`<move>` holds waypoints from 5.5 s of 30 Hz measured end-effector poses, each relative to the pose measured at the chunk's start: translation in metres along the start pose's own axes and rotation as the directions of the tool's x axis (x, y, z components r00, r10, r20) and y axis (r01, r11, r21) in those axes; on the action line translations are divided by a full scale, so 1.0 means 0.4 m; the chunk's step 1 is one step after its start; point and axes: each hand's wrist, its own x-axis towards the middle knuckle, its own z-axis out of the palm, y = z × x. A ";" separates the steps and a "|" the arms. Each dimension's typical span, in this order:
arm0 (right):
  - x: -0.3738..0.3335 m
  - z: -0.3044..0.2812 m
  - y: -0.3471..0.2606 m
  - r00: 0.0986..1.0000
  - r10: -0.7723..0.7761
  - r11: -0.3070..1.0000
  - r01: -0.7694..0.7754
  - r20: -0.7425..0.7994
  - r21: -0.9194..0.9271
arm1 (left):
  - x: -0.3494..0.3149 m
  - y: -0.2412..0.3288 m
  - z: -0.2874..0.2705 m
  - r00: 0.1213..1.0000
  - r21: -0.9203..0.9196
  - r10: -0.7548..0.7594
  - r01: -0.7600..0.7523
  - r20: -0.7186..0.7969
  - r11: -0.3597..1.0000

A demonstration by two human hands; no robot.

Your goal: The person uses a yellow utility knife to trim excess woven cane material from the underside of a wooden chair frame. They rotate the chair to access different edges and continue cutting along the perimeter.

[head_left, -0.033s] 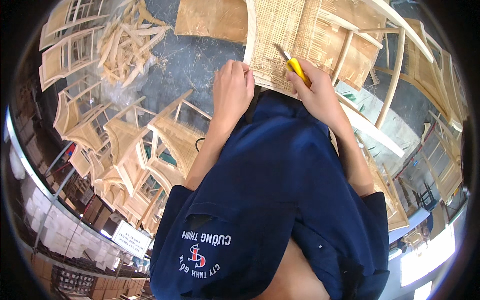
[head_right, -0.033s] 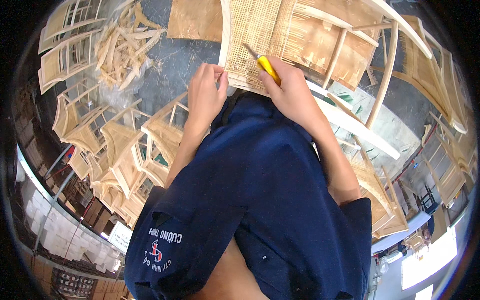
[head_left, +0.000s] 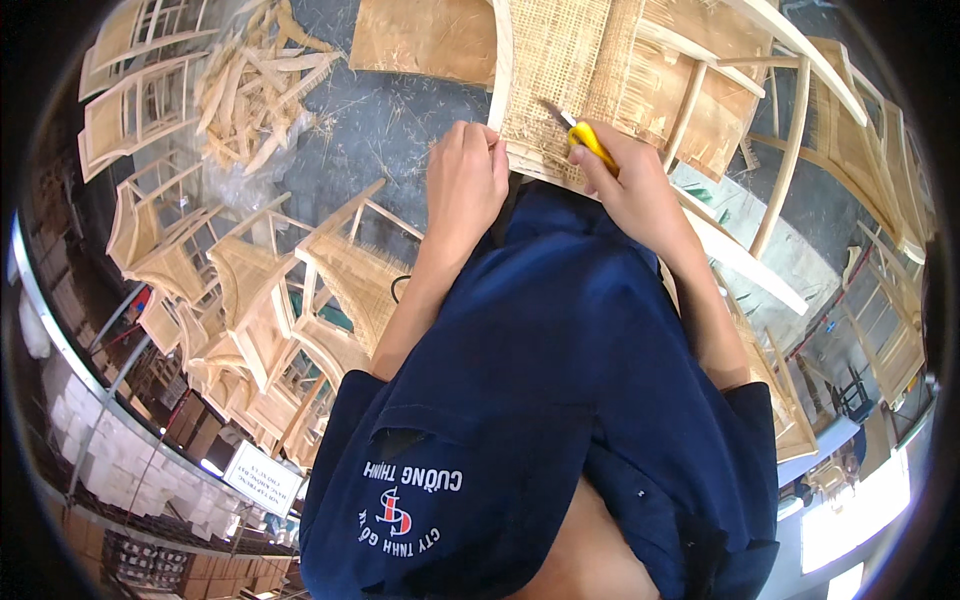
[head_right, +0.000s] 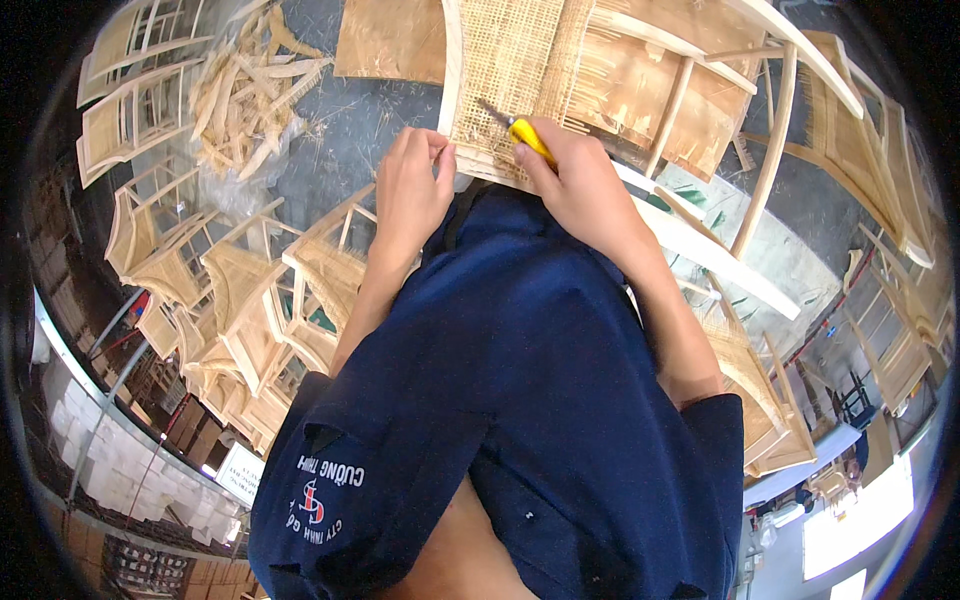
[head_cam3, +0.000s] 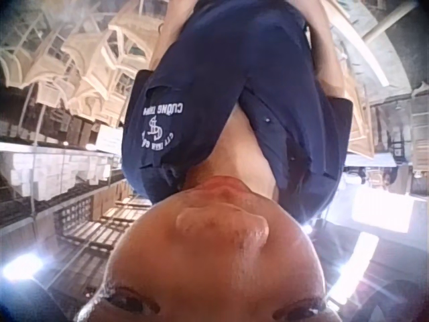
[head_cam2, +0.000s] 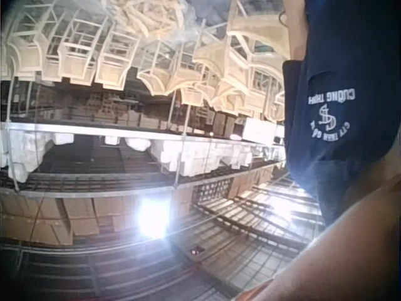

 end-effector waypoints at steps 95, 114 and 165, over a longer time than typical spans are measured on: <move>0.647 -0.451 0.119 0.921 -0.389 0.565 0.223 -0.019 -0.794 | 0.453 0.058 0.117 0.852 -0.751 -0.140 0.514 0.505 0.415; 0.748 -0.481 0.226 0.931 -0.013 0.834 -0.190 -0.364 -0.519 | 0.679 0.178 0.189 0.813 -0.610 -0.142 0.528 0.565 0.591; 0.758 -0.472 0.231 0.915 -0.156 0.861 -0.058 -0.372 -0.505 | 0.728 0.167 0.161 0.783 -0.277 0.154 0.024 0.603 0.960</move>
